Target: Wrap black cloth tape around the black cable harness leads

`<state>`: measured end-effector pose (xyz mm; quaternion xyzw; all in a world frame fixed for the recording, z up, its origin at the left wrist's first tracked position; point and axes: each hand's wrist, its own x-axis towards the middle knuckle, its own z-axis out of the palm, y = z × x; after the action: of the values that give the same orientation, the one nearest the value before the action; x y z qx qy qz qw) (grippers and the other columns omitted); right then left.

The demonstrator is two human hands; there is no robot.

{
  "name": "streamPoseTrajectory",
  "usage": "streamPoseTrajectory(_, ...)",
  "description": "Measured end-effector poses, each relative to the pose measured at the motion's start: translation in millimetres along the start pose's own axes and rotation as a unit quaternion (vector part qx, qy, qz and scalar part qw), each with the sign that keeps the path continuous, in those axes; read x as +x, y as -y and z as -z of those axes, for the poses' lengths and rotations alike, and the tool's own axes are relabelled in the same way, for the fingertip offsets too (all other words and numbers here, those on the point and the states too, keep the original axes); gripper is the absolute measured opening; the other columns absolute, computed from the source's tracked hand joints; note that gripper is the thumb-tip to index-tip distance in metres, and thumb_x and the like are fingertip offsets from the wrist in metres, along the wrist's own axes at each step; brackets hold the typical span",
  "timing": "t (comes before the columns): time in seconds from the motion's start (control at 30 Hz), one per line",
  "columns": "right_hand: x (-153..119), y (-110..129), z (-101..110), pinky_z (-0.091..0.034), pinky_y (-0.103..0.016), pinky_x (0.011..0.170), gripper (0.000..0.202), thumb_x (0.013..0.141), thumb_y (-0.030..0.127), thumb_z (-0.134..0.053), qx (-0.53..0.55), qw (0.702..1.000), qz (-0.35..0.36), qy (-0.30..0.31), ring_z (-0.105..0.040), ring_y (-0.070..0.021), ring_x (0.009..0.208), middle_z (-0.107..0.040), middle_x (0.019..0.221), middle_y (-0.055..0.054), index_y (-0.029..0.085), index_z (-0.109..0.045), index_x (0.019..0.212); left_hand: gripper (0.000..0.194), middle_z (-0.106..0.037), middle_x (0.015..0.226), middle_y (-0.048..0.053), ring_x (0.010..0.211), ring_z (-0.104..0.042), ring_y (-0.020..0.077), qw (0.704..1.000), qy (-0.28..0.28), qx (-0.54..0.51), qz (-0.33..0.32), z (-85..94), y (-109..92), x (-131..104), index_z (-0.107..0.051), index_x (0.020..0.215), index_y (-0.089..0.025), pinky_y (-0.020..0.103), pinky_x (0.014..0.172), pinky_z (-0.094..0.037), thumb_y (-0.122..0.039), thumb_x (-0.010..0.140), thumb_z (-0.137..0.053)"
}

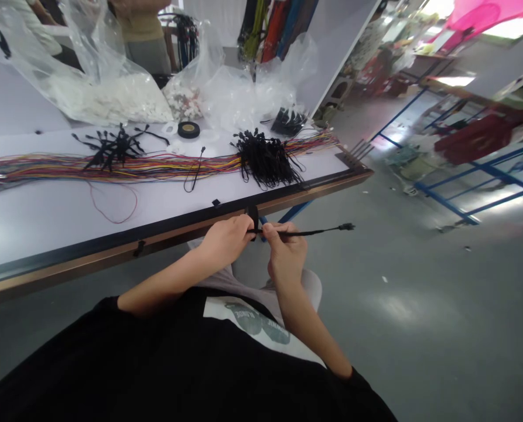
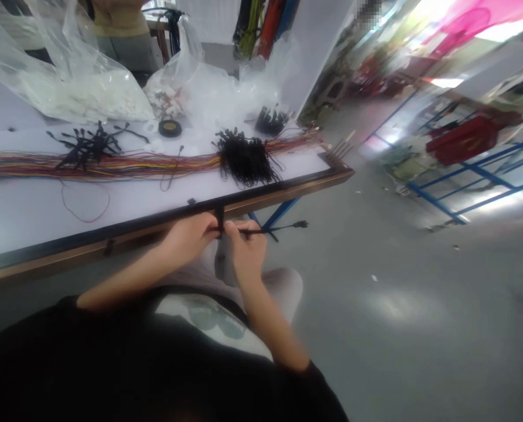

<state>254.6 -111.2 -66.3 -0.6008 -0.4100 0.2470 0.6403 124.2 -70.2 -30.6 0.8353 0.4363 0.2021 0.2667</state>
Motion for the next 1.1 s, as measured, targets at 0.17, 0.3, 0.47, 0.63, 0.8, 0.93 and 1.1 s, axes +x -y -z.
streamPoseTrajectory(0.17, -3, 7, -4, -0.039, -0.024, 0.047, 0.027, 0.072, 0.042, -0.062, 0.012, 0.994, -0.064, 0.092, -0.048, -0.0093, 0.047, -0.051, 0.050, 0.006, 0.020, -0.051, 0.062, 0.003, -0.058, 0.070, 0.001, 0.063, -0.055, 0.0162, 0.999, -0.037, 0.000, 0.021, -8.9, 5, -1, -0.053, 0.078, -0.019, 0.027, 0.059, -0.038, -0.020, 0.080, -0.051)
streamPoseTrajectory(0.3, -3, 6, -5, -0.046, -0.024, 0.048, 0.023, 0.071, 0.041, -0.064, 0.050, 0.985, -0.106, 0.125, -0.053, -0.0098, 0.050, -0.055, 0.060, 0.005, 0.021, -0.053, 0.070, 0.009, -0.057, 0.068, 0.000, 0.066, -0.056, 0.0149, 0.994, -0.054, -0.090, -0.008, -18.5, 12, -4, -0.050, 0.070, -0.019, 0.026, 0.063, -0.040, -0.020, 0.079, -0.051)
streamPoseTrajectory(0.47, -1, -1, -2, -0.052, -0.031, 0.065, 0.017, 0.072, 0.035, -0.063, 0.016, 0.996, -0.046, 0.077, -0.060, -0.0127, 0.064, -0.059, 0.069, 0.003, 0.020, -0.055, 0.069, 0.010, -0.057, 0.060, -0.004, 0.057, -0.056, 0.0106, 0.912, -0.066, -0.398, 0.077, -26.7, 15, -9, -0.046, 0.075, -0.018, 0.025, 0.061, -0.045, -0.016, 0.073, -0.056)
streamPoseTrajectory(0.63, -1, -7, 0, -0.049, -0.031, 0.064, 0.019, 0.073, 0.034, -0.061, -0.007, 0.997, -0.014, 0.074, -0.059, -0.0133, 0.064, -0.061, 0.071, 0.002, 0.021, -0.052, 0.064, 0.020, -0.056, 0.059, -0.002, 0.047, -0.052, 0.0079, 0.770, 0.055, -0.615, 0.161, -32.1, 23, -3, -0.052, 0.079, -0.013, 0.022, 0.049, -0.043, -0.025, 0.069, -0.065)
streamPoseTrajectory(0.8, 1, -10, 0, -0.045, -0.029, 0.065, 0.022, 0.072, 0.035, -0.061, -0.059, 0.995, 0.000, 0.079, -0.057, -0.0133, 0.065, -0.061, 0.068, 0.002, 0.021, -0.050, 0.060, 0.019, -0.053, 0.059, -0.001, 0.044, -0.047, 0.0058, 0.767, 0.138, -0.594, 0.199, -32.9, 33, 3, -0.052, 0.071, -0.013, 0.021, 0.046, -0.038, -0.028, 0.072, -0.063)
streamPoseTrajectory(0.93, 5, -6, 2, -0.041, -0.028, 0.060, 0.027, 0.073, 0.041, -0.058, -0.120, 0.989, -0.044, 0.068, -0.053, -0.0136, 0.058, -0.056, 0.055, 0.004, 0.021, -0.048, 0.058, 0.023, -0.060, 0.079, 0.002, 0.061, -0.054, 0.0104, 0.938, -0.075, -0.307, 0.144, -26.2, 28, -1, -0.056, 0.088, -0.015, 0.026, 0.059, -0.044, -0.025, 0.070, -0.065)
streamPoseTrajectory(1.1, 11, 10, 3, -0.033, -0.027, 0.054, 0.033, 0.073, 0.045, -0.056, -0.243, 0.961, -0.022, 0.128, -0.047, -0.0126, 0.053, -0.051, 0.052, 0.004, 0.021, -0.047, 0.053, 0.010, -0.065, 0.087, 0.005, 0.083, -0.059, 0.0174, 0.997, -0.072, -0.018, -0.037, -19.7, 17, -1, -0.062, 0.085, -0.016, 0.030, 0.075, -0.045, -0.020, 0.076, -0.060)
